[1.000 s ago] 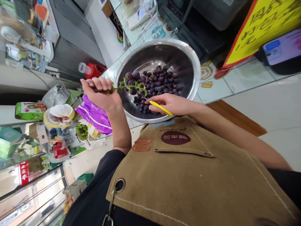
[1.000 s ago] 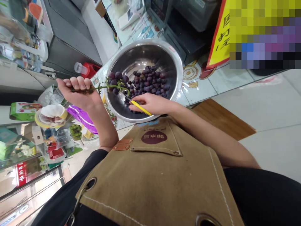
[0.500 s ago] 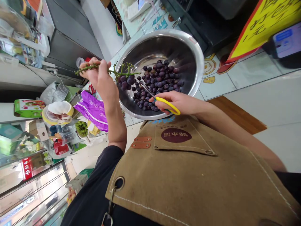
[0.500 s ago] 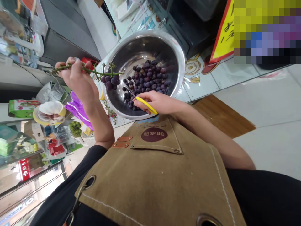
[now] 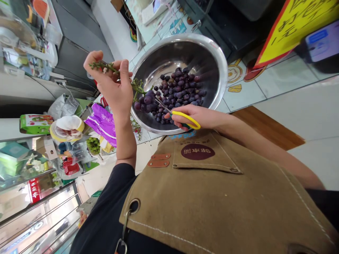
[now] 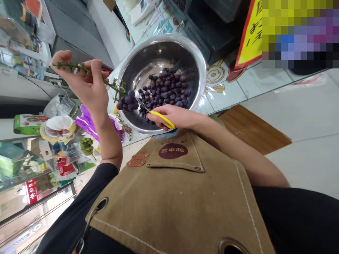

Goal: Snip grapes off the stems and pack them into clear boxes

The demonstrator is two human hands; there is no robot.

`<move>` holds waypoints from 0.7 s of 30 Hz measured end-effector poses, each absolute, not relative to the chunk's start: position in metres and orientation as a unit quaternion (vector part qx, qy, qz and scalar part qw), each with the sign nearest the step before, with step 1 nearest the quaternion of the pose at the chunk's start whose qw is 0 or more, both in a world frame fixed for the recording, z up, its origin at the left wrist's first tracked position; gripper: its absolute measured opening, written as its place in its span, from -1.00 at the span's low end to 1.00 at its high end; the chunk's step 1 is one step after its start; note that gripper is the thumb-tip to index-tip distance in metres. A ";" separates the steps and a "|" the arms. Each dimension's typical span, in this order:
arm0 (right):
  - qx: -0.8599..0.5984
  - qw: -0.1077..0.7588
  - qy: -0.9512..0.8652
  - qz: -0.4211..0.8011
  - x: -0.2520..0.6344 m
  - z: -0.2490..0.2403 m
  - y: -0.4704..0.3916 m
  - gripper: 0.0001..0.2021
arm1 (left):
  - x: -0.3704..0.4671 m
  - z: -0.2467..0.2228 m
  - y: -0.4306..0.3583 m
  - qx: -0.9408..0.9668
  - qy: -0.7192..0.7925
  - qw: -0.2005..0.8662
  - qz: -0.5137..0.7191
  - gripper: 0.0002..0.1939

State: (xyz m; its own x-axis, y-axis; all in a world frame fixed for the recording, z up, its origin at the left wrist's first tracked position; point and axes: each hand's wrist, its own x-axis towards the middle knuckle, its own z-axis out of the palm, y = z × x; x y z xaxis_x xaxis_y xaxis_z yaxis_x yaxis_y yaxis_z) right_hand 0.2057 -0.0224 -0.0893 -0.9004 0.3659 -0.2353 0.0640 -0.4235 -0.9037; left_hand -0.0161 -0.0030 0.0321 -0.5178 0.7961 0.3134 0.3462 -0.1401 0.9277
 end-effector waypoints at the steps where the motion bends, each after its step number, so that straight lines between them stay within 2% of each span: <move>1: -0.202 0.090 -0.525 0.822 0.207 -0.088 -0.023 -0.47 | -0.014 0.035 -0.004 0.459 0.626 0.178 0.605 -0.61; 7: -0.203 0.095 -0.485 0.846 0.215 -0.078 -0.025 -0.41 | -0.012 0.041 -0.007 0.499 0.616 0.153 0.589 -0.51; 13: -0.241 0.149 -0.513 0.810 0.230 -0.061 -0.025 -0.44 | -0.013 0.049 -0.009 0.570 0.606 0.153 0.533 -0.66; 18: -0.230 0.128 -0.534 0.803 0.235 -0.059 -0.029 -0.45 | -0.009 0.064 -0.007 0.578 0.642 0.159 0.477 -0.50; 21: -0.209 0.116 -0.529 0.814 0.233 -0.065 -0.032 -0.46 | -0.009 0.067 -0.003 0.615 0.660 0.143 0.408 -0.76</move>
